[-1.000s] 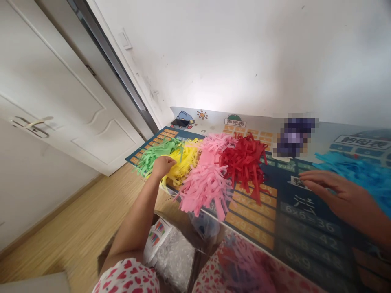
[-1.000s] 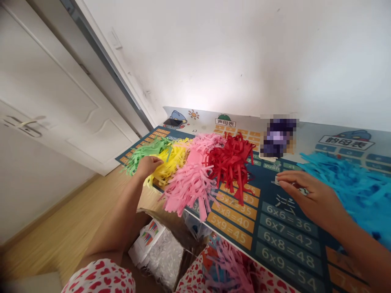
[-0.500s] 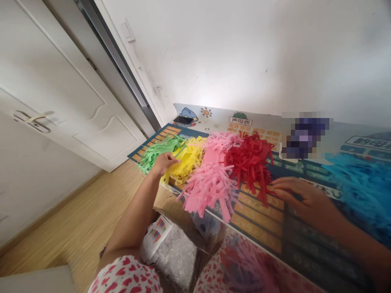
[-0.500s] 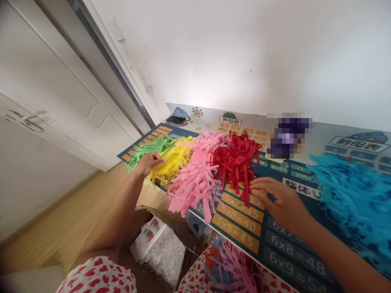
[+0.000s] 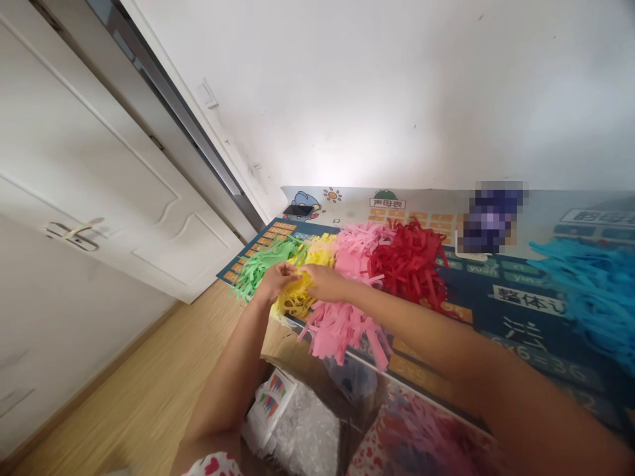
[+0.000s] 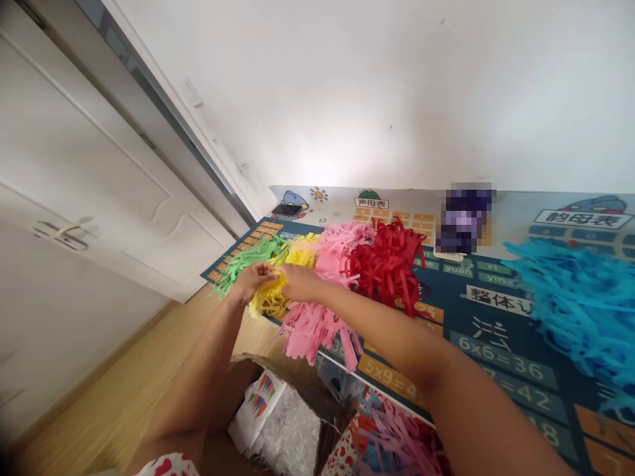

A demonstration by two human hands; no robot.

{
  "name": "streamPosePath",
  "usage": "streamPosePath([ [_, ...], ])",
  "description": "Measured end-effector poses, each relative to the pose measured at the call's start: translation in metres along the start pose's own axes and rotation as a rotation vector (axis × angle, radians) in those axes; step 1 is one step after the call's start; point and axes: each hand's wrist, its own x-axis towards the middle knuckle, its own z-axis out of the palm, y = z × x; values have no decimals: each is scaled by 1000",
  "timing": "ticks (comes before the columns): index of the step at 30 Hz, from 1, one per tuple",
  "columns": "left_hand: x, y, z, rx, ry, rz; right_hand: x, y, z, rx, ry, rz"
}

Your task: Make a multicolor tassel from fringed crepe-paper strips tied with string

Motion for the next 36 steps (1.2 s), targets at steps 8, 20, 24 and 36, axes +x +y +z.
streamPosePath([
  [8,5,-2,-3,158,-60,-35,-2,7,-2,-178,-70,-56],
  [20,-9,36,-14,872,297,-32,6,-2,7,-315,-102,-159],
  [24,-14,72,-23,934,585,-19,3,-1,14,-406,-83,-220],
  [36,-8,70,-20,1148,436,98,14,-13,12,-397,-103,-174],
])
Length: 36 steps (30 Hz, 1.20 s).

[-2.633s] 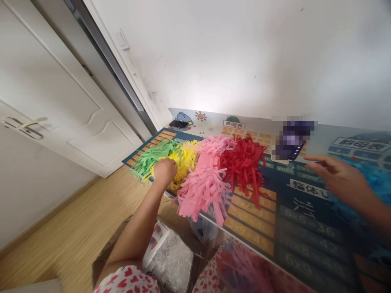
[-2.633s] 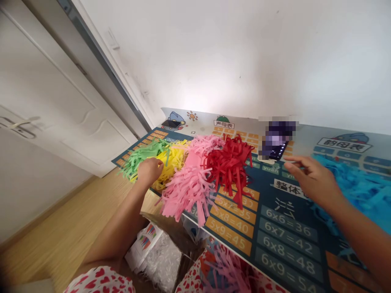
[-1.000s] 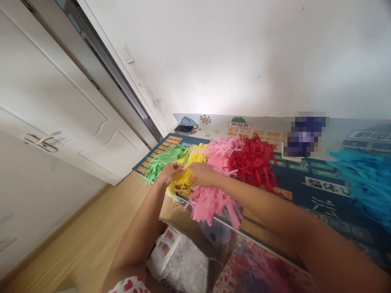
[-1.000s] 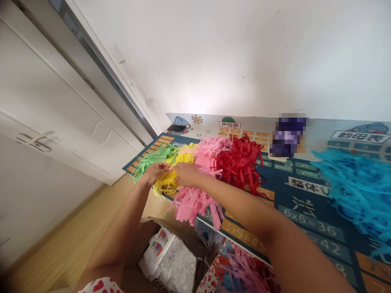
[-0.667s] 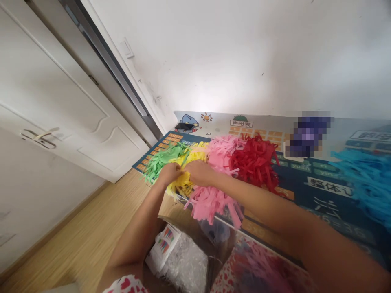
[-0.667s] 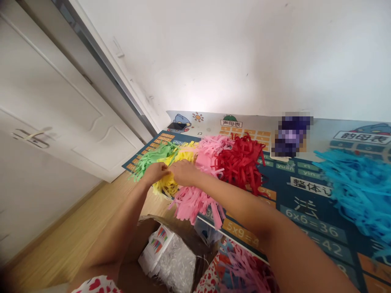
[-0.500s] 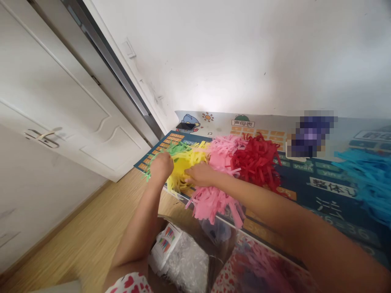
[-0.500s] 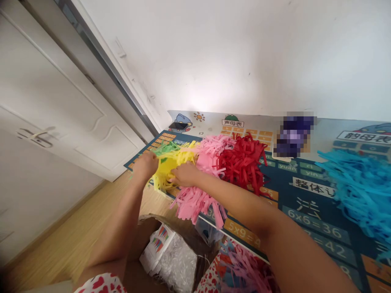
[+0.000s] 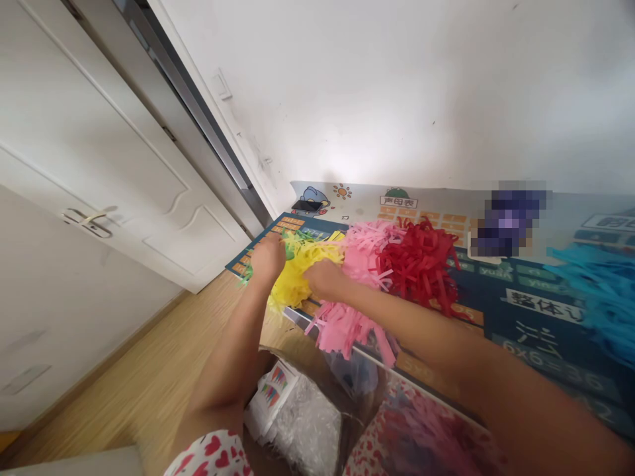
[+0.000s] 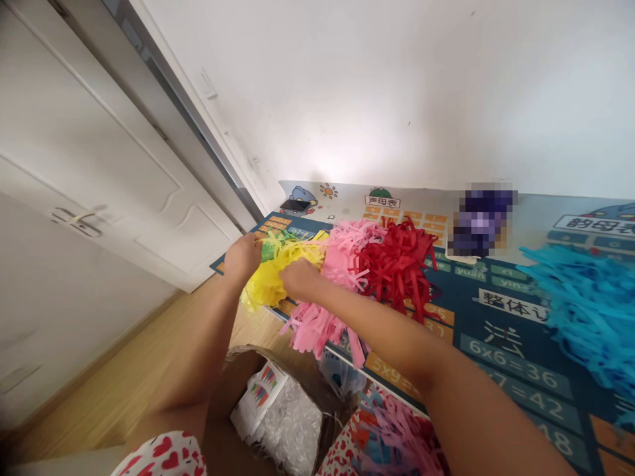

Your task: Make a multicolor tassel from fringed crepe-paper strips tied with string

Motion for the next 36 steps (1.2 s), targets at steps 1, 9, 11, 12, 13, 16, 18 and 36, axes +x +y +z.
streamPosePath([
  [1,-3,2,2,6,2,2,4,-2,3,4,-25,-37],
  [9,-10,-10,-22,88,52,9,13,27,18,-56,-194,-21],
  [11,-11,-14,-34,112,95,2,12,33,19,-56,-207,0],
  [12,-10,-16,-42,123,128,-8,12,34,19,-53,-214,10],
  [13,-8,-18,-51,133,169,-23,11,34,19,-50,-222,21],
  [16,5,-23,-95,146,284,-82,11,32,20,-35,-222,47],
  [18,16,-24,-131,152,332,-111,10,30,17,-15,-203,54],
  [36,-125,139,-105,72,428,784,-118,-18,-71,1084,939,334],
])
